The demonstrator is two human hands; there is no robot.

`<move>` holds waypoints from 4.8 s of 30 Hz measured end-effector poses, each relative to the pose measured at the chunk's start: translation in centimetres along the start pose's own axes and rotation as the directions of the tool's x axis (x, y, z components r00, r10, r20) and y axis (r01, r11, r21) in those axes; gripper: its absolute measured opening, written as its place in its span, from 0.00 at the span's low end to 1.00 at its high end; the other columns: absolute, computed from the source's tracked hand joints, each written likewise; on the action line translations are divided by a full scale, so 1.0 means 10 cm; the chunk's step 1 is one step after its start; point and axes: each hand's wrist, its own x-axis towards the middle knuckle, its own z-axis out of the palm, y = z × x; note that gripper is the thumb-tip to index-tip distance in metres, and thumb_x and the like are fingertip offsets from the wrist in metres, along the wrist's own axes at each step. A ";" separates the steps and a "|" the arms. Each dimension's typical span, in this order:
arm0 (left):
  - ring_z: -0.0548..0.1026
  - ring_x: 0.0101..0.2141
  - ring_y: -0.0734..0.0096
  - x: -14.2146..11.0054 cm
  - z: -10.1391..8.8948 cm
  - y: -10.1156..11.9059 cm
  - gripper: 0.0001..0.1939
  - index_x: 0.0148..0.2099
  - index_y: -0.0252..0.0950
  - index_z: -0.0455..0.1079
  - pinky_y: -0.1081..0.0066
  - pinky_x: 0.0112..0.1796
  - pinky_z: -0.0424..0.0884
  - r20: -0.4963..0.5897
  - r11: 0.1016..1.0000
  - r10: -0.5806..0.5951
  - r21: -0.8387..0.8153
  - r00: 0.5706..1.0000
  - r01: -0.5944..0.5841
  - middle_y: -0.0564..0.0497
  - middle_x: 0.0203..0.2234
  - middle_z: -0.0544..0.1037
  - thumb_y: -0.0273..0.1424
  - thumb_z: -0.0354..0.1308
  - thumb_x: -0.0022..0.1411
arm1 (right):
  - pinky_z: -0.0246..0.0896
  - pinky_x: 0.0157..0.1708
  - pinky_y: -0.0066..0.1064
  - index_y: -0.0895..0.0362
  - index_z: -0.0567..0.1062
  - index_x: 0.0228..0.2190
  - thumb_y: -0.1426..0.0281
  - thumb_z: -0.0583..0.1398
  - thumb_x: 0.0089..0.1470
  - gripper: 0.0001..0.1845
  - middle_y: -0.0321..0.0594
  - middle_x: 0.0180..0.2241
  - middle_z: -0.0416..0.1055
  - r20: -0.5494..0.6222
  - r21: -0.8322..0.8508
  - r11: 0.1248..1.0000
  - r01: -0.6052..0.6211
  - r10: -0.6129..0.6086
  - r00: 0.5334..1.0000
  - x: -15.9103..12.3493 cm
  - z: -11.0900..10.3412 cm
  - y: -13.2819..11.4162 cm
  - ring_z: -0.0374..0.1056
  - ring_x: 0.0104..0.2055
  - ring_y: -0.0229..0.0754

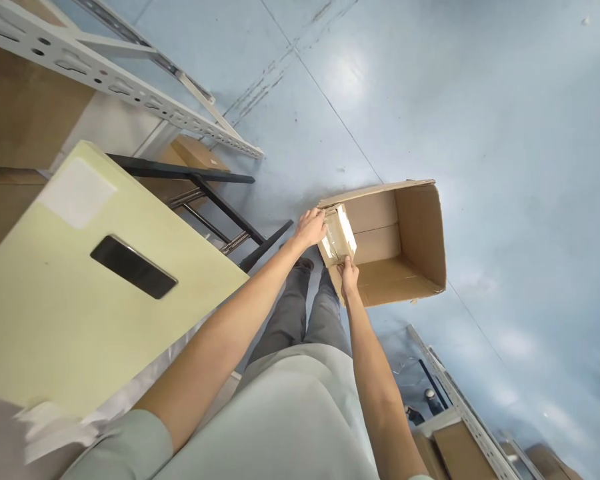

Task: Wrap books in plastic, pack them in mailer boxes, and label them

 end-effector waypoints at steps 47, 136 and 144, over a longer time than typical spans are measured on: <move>0.66 0.64 0.44 -0.23 -1.78 -1.27 0.24 0.64 0.30 0.69 0.50 0.63 0.65 -0.206 0.931 -0.298 0.152 0.932 0.332 0.33 0.61 0.73 0.26 0.60 0.66 | 0.77 0.53 0.35 0.55 0.76 0.32 0.56 0.59 0.68 0.18 0.44 0.34 0.83 0.184 0.156 0.983 -0.100 0.071 0.980 0.14 2.13 -0.70 0.81 0.45 0.45; 0.78 0.59 0.46 -8.67 2.24 -1.44 0.29 0.67 0.31 0.71 0.49 0.61 0.72 0.011 0.115 -0.879 -0.965 -0.476 -0.235 0.34 0.63 0.77 0.37 0.55 0.69 | 0.74 0.31 0.36 0.56 0.76 0.61 0.47 0.51 0.71 0.33 0.55 0.62 0.76 0.903 0.430 -0.045 0.902 0.001 -0.430 -6.06 3.07 1.03 0.71 0.23 0.36; 0.76 0.61 0.44 -9.14 2.98 -1.43 0.27 0.65 0.32 0.72 0.46 0.60 0.74 0.194 0.191 -0.736 -0.859 -0.649 -0.474 0.33 0.63 0.77 0.37 0.57 0.68 | 0.72 0.30 0.36 0.55 0.76 0.61 0.46 0.54 0.69 0.33 0.52 0.53 0.82 0.784 0.540 0.018 0.841 0.353 -0.511 -7.00 3.18 2.43 0.73 0.23 0.40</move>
